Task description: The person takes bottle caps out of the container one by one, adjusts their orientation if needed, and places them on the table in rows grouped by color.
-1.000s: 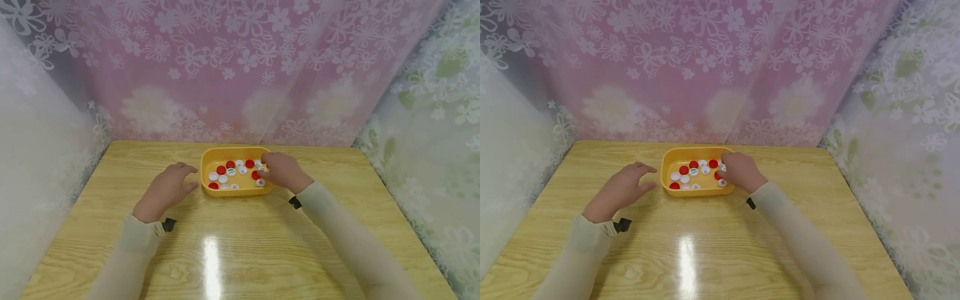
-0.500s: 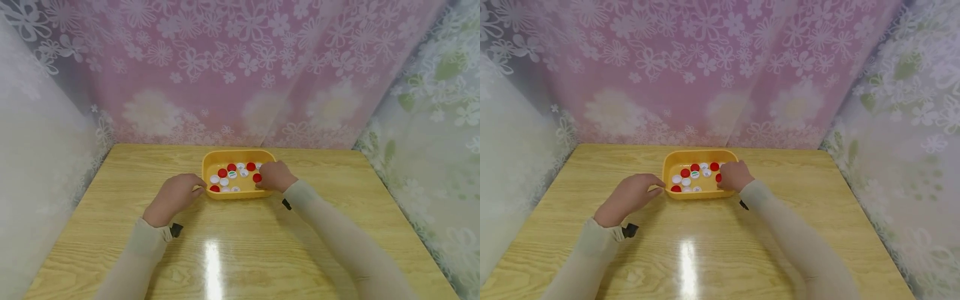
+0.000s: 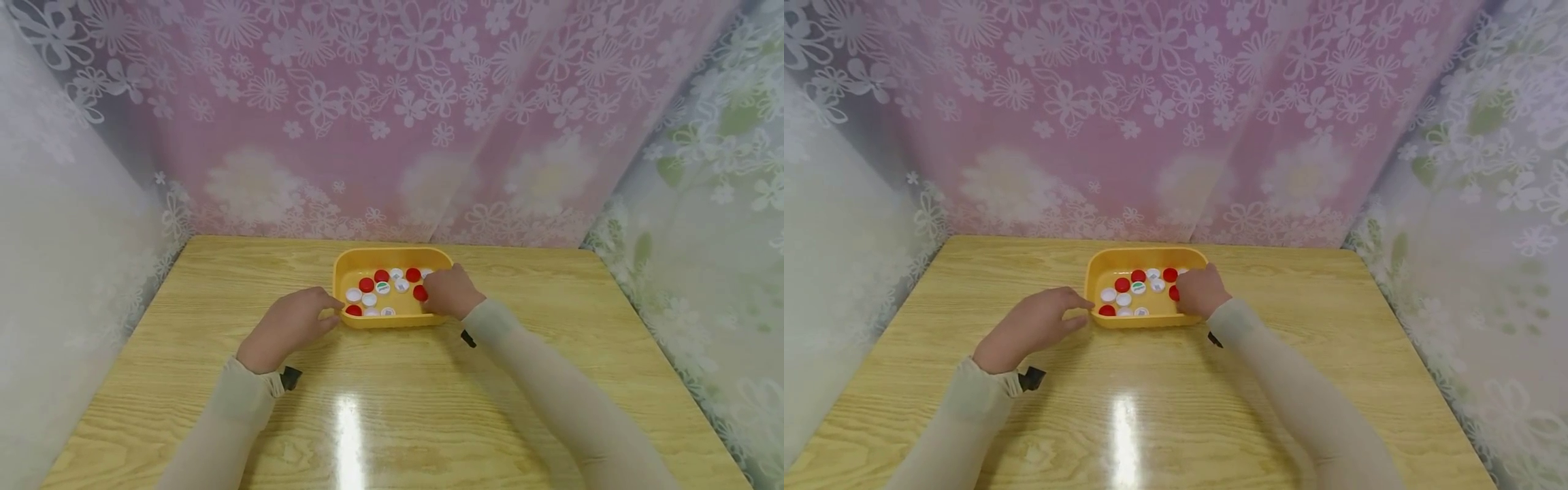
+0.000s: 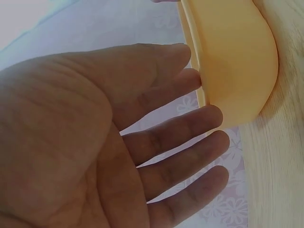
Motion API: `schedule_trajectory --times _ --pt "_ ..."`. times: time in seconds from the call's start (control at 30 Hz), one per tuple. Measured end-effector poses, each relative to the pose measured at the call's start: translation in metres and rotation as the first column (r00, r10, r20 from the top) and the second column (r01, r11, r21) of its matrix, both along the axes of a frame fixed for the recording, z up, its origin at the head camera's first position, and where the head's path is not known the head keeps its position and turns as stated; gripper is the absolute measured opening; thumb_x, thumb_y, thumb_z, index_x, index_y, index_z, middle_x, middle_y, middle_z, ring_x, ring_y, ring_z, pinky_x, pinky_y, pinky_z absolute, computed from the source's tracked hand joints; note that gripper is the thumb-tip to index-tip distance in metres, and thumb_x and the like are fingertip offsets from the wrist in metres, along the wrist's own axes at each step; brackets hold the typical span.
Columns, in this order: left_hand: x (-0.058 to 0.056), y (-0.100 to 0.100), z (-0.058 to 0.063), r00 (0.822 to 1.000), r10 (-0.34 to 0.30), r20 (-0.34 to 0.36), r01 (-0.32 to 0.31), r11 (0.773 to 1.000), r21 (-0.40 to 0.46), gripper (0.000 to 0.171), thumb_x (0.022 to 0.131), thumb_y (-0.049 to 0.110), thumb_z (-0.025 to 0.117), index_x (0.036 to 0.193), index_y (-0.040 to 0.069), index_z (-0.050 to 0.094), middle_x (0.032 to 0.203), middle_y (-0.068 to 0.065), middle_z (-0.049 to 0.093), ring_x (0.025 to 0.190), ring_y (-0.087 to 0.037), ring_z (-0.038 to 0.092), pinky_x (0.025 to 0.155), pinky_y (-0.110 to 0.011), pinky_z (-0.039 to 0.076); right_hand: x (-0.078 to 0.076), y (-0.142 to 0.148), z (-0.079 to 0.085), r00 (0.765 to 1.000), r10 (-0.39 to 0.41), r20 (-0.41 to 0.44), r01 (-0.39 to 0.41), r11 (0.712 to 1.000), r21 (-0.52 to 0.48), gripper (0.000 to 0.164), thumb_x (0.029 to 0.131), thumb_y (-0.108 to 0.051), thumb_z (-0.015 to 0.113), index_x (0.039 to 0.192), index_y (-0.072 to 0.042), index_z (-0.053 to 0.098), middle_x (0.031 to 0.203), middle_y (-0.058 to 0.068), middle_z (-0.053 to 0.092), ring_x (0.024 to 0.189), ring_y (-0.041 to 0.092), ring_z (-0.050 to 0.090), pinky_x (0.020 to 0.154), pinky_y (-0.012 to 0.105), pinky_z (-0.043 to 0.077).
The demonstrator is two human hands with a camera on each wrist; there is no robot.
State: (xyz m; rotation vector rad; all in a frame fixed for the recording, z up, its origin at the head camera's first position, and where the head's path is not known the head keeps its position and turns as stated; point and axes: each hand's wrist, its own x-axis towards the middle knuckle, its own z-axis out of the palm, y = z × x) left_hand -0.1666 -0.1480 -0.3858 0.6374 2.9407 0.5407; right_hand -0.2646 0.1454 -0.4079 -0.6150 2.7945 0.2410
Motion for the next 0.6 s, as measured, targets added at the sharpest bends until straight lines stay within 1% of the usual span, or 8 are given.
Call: schedule_trajectory --times 0.1,0.17,0.23,0.27,0.33,0.47,0.53,0.6 --pt "0.000 0.000 -0.001 1.000 0.004 0.016 -0.004 1.000 0.006 0.029 0.099 0.025 0.072 0.124 0.012 0.076 0.124 -0.007 0.072 0.124 -0.032 0.063 0.104 -0.051 0.050 -0.001 0.002 0.003 1.000 -0.010 -0.021 0.009 0.998 -0.067 0.021 0.091 -0.028 0.073 0.084 -0.012 0.061 0.073 0.001 0.060 0.071 0.023 0.054 0.093 0.050 0.048" --pt "-0.001 0.001 -0.002 0.999 0.007 0.032 -0.007 1.000 0.015 0.030 0.099 0.026 0.071 0.125 0.012 0.076 0.124 -0.007 0.072 0.120 -0.030 0.065 0.102 -0.050 0.051 0.001 0.003 0.012 0.998 -0.022 -0.054 0.014 0.988 -0.154 0.019 0.090 -0.026 0.072 0.087 -0.011 0.061 0.077 0.003 0.059 0.070 0.023 0.052 0.077 0.041 0.047" --pt "0.000 0.001 -0.002 0.998 0.014 0.062 -0.016 1.000 0.027 0.031 0.100 0.027 0.070 0.126 0.012 0.075 0.124 -0.007 0.071 0.116 -0.027 0.066 0.100 -0.048 0.052 0.013 -0.001 0.026 0.992 -0.019 -0.121 -0.012 0.967 -0.256 0.016 0.090 -0.024 0.071 0.093 -0.011 0.062 0.081 0.002 0.059 0.070 0.021 0.051 0.065 0.035 0.042" --pt "0.000 0.001 -0.002 0.997 0.017 0.074 -0.019 0.999 0.030 0.031 0.100 0.027 0.070 0.127 0.012 0.075 0.125 -0.007 0.070 0.116 -0.027 0.066 0.100 -0.048 0.053 0.023 -0.005 0.036 0.987 -0.010 -0.160 -0.042 0.948 -0.317 0.016 0.091 -0.023 0.071 0.097 -0.011 0.063 0.085 0.002 0.060 0.072 0.020 0.052 0.065 0.034 0.043" --pt "0.001 0.001 -0.001 0.996 0.022 0.088 -0.025 0.999 0.033 0.032 0.100 0.027 0.069 0.128 0.012 0.074 0.126 -0.006 0.070 0.115 -0.026 0.066 0.100 -0.047 0.053 0.047 -0.013 0.055 0.964 0.036 -0.262 -0.152 0.887 -0.437 0.016 0.088 -0.019 0.069 0.102 -0.011 0.065 0.090 0.001 0.061 0.074 0.018 0.052 0.064 0.033 0.044" --pt "0.001 0.000 0.002 0.995 0.024 0.101 -0.026 0.999 0.021 0.035 0.101 0.028 0.069 0.132 0.011 0.072 0.129 -0.008 0.068 0.115 -0.026 0.066 0.099 -0.047 0.053 0.099 -0.030 0.084 0.878 0.120 -0.464 -0.405 0.703 -0.584 0.017 0.087 -0.016 0.067 0.104 -0.013 0.066 0.095 -0.004 0.062 0.082 0.014 0.054 0.066 0.030 0.049" --pt "0.002 0.000 0.004 0.993 0.023 0.115 -0.025 0.999 0.019 0.037 0.101 0.028 0.068 0.134 0.010 0.070 0.131 -0.008 0.068 0.118 -0.027 0.065 0.101 -0.048 0.052 0.120 -0.032 0.090 0.844 0.121 -0.522 -0.475 0.621 -0.624 0.018 0.086 -0.014 0.068 0.104 -0.012 0.066 0.096 -0.004 0.062 0.085 0.013 0.055 0.068 0.030 0.051" --pt "0.002 0.000 0.005 0.991 0.017 0.129 -0.021 0.999 0.026 0.038 0.102 0.028 0.066 0.135 0.009 0.069 0.133 -0.009 0.067 0.121 -0.029 0.064 0.103 -0.049 0.051 0.135 -0.033 0.092 0.832 0.096 -0.546 -0.497 0.567 -0.657 0.023 0.085 -0.014 0.070 0.108 -0.010 0.065 0.097 -0.004 0.061 0.089 0.013 0.057 0.073 0.030 0.053"
